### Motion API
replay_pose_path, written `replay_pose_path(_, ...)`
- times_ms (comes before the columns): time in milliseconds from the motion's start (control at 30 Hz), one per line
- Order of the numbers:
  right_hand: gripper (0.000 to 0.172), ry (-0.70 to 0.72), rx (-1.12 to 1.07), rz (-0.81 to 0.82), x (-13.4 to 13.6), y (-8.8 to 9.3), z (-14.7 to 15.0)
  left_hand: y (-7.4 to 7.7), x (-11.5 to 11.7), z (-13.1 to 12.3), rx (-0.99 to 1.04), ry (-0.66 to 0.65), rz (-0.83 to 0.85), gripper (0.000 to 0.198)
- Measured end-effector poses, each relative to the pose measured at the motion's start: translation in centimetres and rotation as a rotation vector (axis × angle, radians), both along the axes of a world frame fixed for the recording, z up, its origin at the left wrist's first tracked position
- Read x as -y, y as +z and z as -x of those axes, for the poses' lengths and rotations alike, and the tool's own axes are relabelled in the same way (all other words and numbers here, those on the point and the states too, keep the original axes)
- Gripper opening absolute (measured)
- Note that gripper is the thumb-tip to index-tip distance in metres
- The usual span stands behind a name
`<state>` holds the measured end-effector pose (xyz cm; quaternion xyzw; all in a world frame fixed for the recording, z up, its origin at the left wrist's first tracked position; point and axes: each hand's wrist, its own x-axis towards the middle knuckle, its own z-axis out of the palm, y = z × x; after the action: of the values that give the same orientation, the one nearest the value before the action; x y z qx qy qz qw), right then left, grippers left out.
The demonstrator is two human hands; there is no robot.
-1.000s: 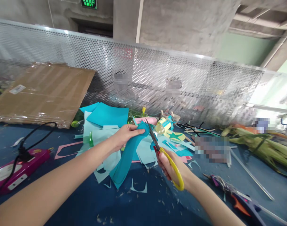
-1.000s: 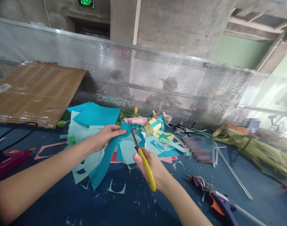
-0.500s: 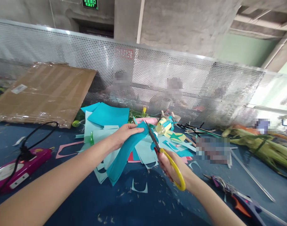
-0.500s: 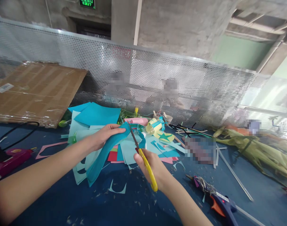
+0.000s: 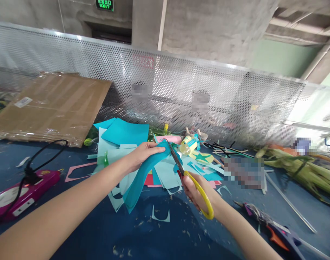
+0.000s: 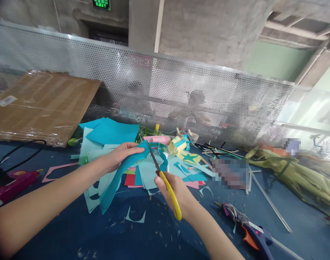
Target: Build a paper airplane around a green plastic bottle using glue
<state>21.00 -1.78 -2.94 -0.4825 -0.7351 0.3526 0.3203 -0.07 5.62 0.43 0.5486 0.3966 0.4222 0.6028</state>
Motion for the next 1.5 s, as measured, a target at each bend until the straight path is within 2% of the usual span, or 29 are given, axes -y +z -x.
replay_pose_path(167, 0.055, 0.000, 0.002, 0.010, 0.0, 0.0, 0.0, -0.3, -0.2, 0.1, 0.000, 0.002, 0.010, 0.016)
replay_pose_path(433, 0.052, 0.001, 0.027, 0.000, 0.0, 0.2, -0.1, 0.4, 0.4, -0.1, 0.011, 0.008, 0.017, 0.009)
replay_pose_path(633, 0.051, -0.004, 0.028, 0.025, -0.1, 0.1, -0.1, 0.2, 0.2, 0.0, 0.000, 0.017, 0.012, 0.011)
replay_pose_path(867, 0.056, -0.038, 0.005, 0.098, -0.2, 0.2, -0.1, 0.0, 0.0, 0.1, 0.014, -0.005, -0.050, 0.033)
replay_pose_path(1000, 0.057, -0.069, -0.021, 0.156, -0.4, 0.3, -0.1, -0.5, -0.5, 0.4, -0.099, 0.041, -0.101, 0.042)
replay_pose_path(1100, 0.059, -0.054, -0.074, 0.179, -0.6, 0.0, -0.2, -0.8, -0.7, 0.3, -0.214, 0.171, -0.253, 0.037)
replay_pose_path(1233, 0.060, -0.041, -0.175, 0.210, -1.0, -0.5, -0.3, -0.3, 0.7, -1.0, -0.406, 0.462, -0.703, 0.024)
replay_pose_path(1267, 0.059, -0.047, -0.194, 0.210, -1.1, -0.6, -0.3, -0.1, 1.5, -1.5, -0.448, 0.456, -0.773, 0.022)
replay_pose_path(1333, 0.059, -0.061, -0.223, 0.207, -1.2, -0.7, -0.3, 0.4, 3.3, -2.6, -0.529, 0.334, -0.759, 0.034)
replay_pose_path(1400, 0.058, -0.073, -0.242, 0.197, -1.3, -0.8, -0.3, 0.5, 5.0, -3.8, -0.575, 0.127, -0.606, 0.045)
replay_pose_path(1500, 0.057, -0.080, -0.250, 0.159, -1.4, -0.9, -0.5, 0.1, 6.6, -5.2, -0.478, -0.141, -0.257, 0.054)
